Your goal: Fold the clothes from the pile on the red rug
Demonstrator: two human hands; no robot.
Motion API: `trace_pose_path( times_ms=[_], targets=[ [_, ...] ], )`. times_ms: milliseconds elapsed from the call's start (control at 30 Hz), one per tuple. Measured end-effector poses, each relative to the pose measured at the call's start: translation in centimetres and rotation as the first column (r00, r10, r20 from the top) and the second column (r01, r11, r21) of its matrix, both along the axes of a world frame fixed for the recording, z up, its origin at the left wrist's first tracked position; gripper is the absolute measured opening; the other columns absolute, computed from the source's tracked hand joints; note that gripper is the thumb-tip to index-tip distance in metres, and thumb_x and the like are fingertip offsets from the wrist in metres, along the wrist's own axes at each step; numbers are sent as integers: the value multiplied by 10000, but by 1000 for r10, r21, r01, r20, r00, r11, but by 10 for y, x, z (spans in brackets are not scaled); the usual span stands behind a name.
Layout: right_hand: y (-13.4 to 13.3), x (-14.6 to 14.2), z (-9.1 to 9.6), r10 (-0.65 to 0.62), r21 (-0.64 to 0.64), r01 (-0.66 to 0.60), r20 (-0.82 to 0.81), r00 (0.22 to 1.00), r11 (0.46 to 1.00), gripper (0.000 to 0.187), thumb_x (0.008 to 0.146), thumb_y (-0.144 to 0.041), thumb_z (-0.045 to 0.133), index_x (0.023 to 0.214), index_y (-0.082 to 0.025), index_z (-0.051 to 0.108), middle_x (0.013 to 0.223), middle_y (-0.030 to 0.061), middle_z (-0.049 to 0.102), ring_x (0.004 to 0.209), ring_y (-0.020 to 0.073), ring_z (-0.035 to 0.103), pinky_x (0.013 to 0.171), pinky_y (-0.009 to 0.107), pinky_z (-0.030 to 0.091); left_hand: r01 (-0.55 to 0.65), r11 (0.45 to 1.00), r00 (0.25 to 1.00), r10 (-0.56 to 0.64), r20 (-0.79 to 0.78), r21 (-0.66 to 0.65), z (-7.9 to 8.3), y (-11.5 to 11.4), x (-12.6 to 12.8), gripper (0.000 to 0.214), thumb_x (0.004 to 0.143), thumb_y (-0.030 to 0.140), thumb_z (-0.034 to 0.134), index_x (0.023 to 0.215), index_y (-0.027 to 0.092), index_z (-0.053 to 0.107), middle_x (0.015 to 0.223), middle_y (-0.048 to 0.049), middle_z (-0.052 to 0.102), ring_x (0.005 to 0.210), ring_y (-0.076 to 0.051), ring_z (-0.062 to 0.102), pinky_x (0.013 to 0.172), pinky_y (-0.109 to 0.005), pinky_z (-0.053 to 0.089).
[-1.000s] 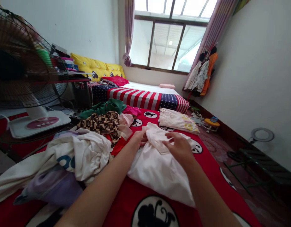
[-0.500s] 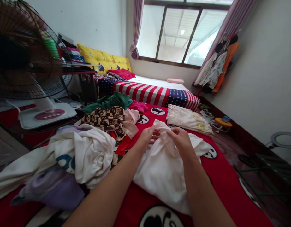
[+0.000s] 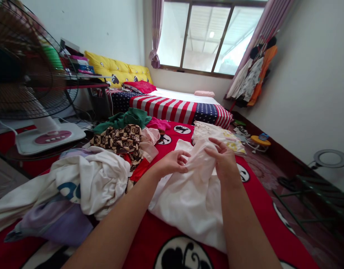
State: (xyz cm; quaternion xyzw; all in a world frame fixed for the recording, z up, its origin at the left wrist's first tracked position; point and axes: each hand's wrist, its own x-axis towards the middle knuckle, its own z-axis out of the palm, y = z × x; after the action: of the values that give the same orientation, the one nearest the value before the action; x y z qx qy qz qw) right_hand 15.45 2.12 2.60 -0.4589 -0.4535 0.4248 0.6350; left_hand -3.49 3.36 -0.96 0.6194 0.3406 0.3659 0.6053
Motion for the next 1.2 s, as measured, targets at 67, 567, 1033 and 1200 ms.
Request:
trace_pose_path(
  times_ms=[67, 567, 1033, 1200],
  targets=[
    [0, 1, 3, 0, 86, 3, -28, 1000, 996, 584, 545, -289, 786, 1100, -203, 624, 852, 9, 698, 710, 163, 637, 648, 277, 504, 86, 996, 996, -86, -14, -8, 6, -2, -2, 470, 578, 167, 775, 1035, 130, 674, 803, -37, 642, 693, -139, 597, 626, -230, 450],
    [-17, -15, 21, 180, 48, -201, 285, 942, 978, 559, 577, -341, 819, 1086, -215, 625, 934, 40, 701, 835, 218, 651, 718, 320, 519, -317, 929, 934, 271, 231, 192, 26, -14, 20, 403, 631, 287, 794, 981, 126, 678, 899, -54, 686, 819, -208, 619, 703, -257, 475],
    [-26, -20, 35, -13, 367, -87, 263, 965, 926, 143, 732, -280, 683, 837, -231, 600, 751, -28, 603, 688, 134, 561, 648, 243, 465, -35, 984, 989, 9, 148, 176, 33, -24, 12, 438, 656, 333, 800, 1022, 149, 645, 921, -55, 661, 823, -208, 627, 686, -262, 492],
    [-32, -21, 38, 51, 381, -204, 374, 926, 902, 114, 760, -251, 671, 865, -210, 661, 817, -2, 666, 789, 159, 612, 734, 277, 486, -69, 969, 992, 42, 117, 237, 38, -29, 14, 448, 717, 374, 751, 1089, 153, 636, 982, -67, 662, 871, -219, 615, 713, -270, 479]
  ],
)
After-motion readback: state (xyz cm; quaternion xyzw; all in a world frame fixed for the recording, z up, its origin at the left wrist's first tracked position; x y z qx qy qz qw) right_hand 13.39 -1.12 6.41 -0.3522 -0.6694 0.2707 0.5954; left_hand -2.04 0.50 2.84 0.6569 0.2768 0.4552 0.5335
